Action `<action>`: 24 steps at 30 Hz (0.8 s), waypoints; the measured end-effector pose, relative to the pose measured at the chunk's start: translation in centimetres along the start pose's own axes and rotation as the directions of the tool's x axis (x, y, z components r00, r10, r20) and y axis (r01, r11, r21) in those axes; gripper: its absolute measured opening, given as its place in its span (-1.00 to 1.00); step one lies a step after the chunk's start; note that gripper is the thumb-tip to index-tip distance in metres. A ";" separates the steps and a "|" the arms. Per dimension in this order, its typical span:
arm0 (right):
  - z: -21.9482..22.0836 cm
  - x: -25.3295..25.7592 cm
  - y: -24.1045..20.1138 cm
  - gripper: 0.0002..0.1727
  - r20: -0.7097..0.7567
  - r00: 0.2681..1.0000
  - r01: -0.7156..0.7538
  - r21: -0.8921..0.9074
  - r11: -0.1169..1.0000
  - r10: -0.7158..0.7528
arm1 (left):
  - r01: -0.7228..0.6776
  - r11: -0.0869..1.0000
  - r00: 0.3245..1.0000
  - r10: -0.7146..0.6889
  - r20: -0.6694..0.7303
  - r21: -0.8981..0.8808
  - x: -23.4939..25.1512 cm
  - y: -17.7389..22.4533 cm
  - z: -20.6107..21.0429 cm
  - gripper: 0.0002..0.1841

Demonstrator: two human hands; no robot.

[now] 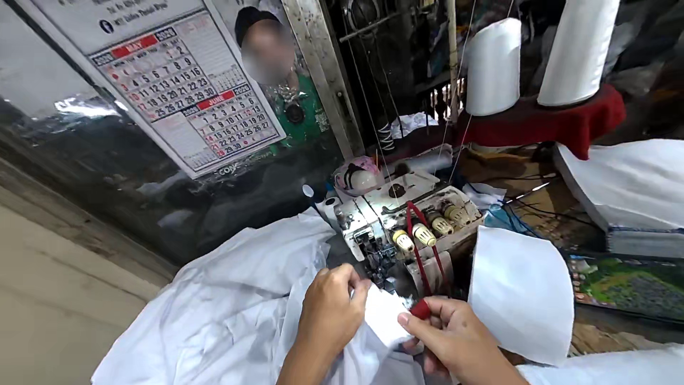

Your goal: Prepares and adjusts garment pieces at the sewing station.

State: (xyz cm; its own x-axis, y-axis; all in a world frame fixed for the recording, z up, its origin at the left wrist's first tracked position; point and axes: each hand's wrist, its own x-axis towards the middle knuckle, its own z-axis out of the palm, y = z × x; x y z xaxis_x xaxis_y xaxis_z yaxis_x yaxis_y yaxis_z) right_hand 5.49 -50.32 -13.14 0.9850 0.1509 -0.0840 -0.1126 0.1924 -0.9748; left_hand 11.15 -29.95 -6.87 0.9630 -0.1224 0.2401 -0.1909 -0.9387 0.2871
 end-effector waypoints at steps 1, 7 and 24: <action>0.5 0.3 0.0 -0.72 -0.039 0.999 -0.005 0.026 1.000 0.006 | -0.013 1.000 0.996 0.015 -0.087 0.017 0.5 -0.1 0.9 -0.77; 2.0 1.0 0.5 -0.60 -0.082 0.996 0.024 0.007 1.000 -0.023 | -0.114 0.993 0.960 0.105 -0.259 -0.017 0.5 -2.4 2.2 -0.75; 1.7 2.2 -3.8 -0.72 0.218 0.914 0.406 -0.497 0.767 -0.343 | -0.479 0.871 0.849 0.490 0.199 -0.105 2.0 -2.7 -6.0 -0.89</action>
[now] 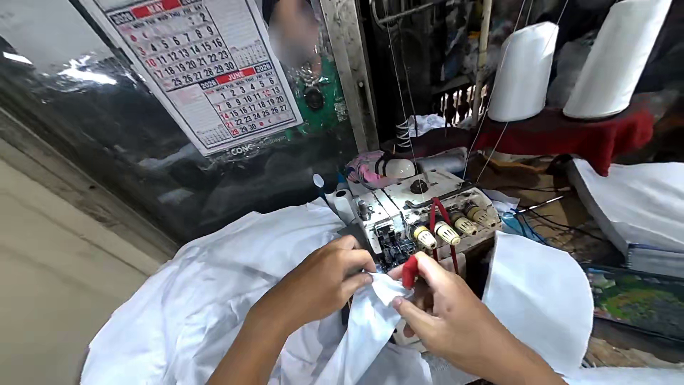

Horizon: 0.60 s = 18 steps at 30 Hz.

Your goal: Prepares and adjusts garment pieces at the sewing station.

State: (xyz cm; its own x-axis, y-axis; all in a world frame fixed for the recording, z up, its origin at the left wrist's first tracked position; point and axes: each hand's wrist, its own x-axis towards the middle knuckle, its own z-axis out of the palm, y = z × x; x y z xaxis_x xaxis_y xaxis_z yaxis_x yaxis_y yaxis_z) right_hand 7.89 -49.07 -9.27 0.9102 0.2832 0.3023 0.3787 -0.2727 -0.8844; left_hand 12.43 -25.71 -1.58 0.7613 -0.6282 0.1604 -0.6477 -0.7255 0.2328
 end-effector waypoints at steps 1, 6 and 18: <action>-0.2 0.2 -0.6 -0.71 0.068 0.997 -0.027 0.026 0.999 0.025 | -0.018 1.000 0.999 0.017 -0.033 -0.019 -0.2 0.2 -0.2 -0.90; -0.8 1.4 -1.9 -0.69 0.166 0.985 -0.051 0.003 0.999 0.050 | -0.070 0.988 0.995 0.059 -0.081 -0.141 -0.6 0.6 0.1 -0.94; -0.6 0.9 -1.4 -0.64 0.108 0.992 -0.091 0.189 0.978 0.071 | -0.055 0.993 0.997 0.049 -0.060 -0.106 0.4 1.4 0.1 -0.88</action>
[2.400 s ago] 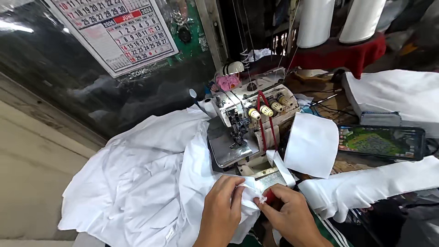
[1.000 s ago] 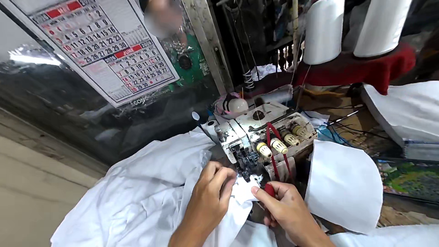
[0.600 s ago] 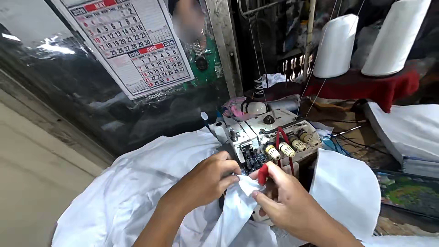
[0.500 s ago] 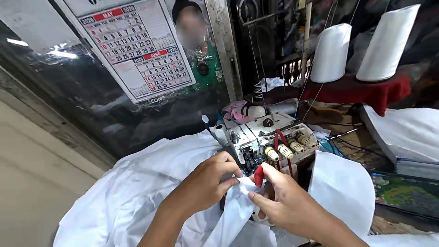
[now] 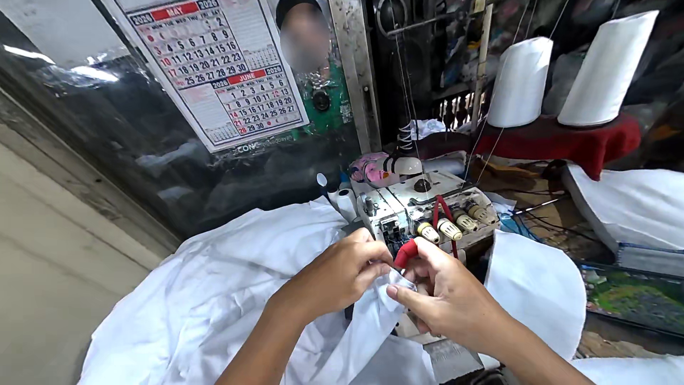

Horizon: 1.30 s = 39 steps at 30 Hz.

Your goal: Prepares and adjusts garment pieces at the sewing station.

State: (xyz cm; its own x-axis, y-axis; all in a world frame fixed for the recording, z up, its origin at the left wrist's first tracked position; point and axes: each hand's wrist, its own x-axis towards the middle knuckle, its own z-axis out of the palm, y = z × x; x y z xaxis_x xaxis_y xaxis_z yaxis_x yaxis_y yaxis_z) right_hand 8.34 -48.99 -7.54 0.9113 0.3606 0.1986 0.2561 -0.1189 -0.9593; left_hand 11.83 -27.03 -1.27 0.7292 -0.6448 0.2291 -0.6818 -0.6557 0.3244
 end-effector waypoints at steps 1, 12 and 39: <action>0.0 -0.2 0.1 -0.62 0.007 1.000 -0.014 0.024 1.000 0.014 | -0.002 1.000 0.998 0.001 -0.056 -0.009 -0.3 -0.3 -0.1 -0.87; -0.5 -0.5 -0.7 -0.77 -0.066 0.988 0.145 0.040 0.989 -0.143 | 0.035 0.969 0.999 -0.034 -0.009 0.245 -0.6 -2.0 2.7 -0.86; -0.7 0.8 1.3 -0.80 0.149 0.976 -0.215 0.589 0.779 0.157 | 0.434 0.790 0.890 -0.301 -0.342 0.434 -14.8 0.9 2.1 -0.80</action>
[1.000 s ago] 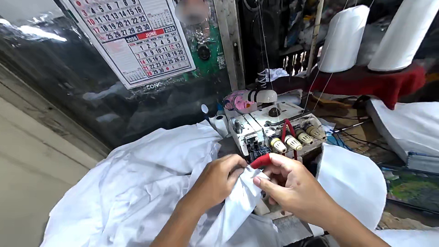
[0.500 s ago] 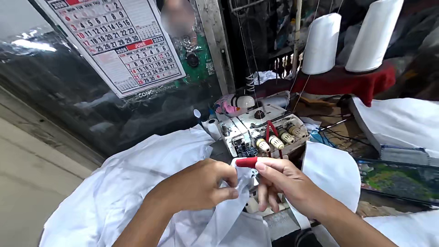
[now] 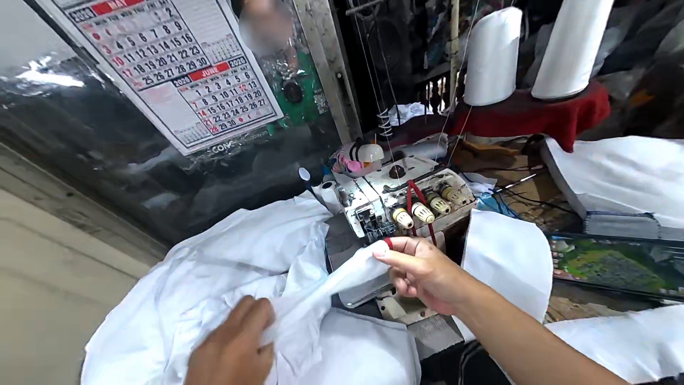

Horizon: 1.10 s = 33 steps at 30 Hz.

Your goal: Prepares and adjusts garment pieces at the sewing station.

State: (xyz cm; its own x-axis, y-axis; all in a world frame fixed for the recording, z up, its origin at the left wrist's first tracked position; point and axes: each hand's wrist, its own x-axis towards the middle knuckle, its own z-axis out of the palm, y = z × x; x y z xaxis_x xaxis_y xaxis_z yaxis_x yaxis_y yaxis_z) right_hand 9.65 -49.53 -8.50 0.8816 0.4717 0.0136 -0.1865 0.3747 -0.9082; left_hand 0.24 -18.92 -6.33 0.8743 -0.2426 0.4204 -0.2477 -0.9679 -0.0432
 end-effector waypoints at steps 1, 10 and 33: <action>0.8 0.0 0.4 -0.83 -0.088 0.995 0.042 0.032 0.999 -0.039 | -0.019 0.998 0.999 0.022 -0.050 0.066 0.2 -0.9 0.0 -0.82; 0.0 -3.7 4.3 -0.78 0.032 0.929 0.343 -0.454 0.822 -0.370 | -0.169 0.900 0.949 0.259 0.181 -0.402 6.1 0.9 -1.6 -0.72; -0.2 -3.7 4.6 -0.61 0.057 0.875 0.403 -0.635 0.659 -0.481 | -0.544 0.781 0.663 0.624 0.414 -0.306 15.5 6.7 -2.9 -0.82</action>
State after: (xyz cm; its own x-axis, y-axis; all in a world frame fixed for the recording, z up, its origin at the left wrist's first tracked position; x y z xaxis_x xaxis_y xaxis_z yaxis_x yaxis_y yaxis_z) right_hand 5.60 -49.71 -12.86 0.8366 0.2776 0.4723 0.5080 -0.0703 -0.8585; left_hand 10.94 -29.00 2.54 0.5978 -0.7921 -0.1235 -0.7970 -0.6038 0.0153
